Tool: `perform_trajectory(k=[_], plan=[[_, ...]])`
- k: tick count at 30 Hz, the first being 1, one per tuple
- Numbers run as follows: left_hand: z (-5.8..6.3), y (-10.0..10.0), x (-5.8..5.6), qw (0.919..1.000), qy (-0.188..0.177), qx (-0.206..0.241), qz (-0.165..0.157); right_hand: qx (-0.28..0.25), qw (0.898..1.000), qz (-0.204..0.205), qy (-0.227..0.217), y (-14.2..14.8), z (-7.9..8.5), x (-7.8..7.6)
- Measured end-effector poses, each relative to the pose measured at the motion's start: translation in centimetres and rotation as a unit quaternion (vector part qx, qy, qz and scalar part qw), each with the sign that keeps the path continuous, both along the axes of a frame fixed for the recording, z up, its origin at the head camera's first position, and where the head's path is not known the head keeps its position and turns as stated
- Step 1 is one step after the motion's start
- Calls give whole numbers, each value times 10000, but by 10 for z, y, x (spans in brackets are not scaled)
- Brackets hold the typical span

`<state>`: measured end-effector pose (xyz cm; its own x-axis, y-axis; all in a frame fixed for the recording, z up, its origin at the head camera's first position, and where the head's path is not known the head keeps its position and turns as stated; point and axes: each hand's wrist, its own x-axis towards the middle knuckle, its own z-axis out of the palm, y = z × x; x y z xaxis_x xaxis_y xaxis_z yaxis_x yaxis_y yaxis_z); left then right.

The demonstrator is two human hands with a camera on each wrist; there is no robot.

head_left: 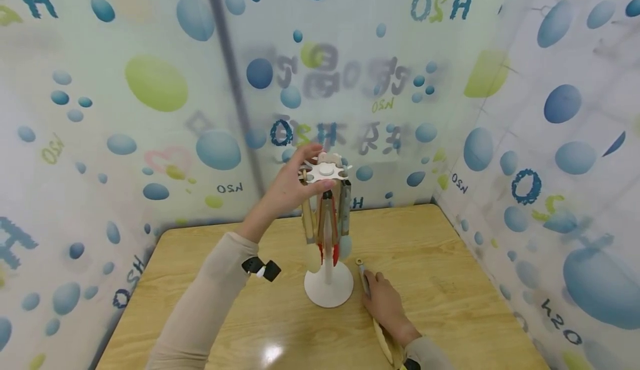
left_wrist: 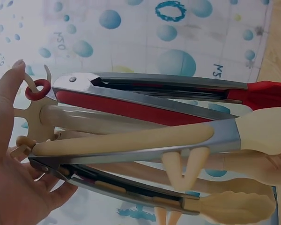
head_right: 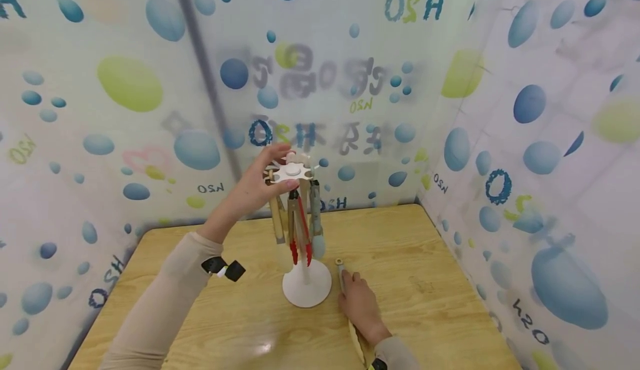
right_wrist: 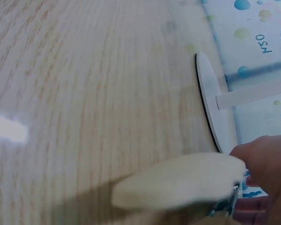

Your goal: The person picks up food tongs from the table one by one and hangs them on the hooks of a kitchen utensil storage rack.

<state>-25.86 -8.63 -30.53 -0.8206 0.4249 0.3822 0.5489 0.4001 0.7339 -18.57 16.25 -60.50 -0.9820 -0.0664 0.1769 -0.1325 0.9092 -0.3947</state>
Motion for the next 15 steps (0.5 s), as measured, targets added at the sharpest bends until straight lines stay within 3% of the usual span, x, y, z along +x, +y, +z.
perform_trajectory(k=[6, 15], plan=[[-1, 3, 3, 10000, -5, 79, 12, -269, 9995, -45, 144, 6, 7, -1], [-1, 5, 5, 9998, -20, 148, 96, -803, 9907, -48, 1094, 15, 38, -6]])
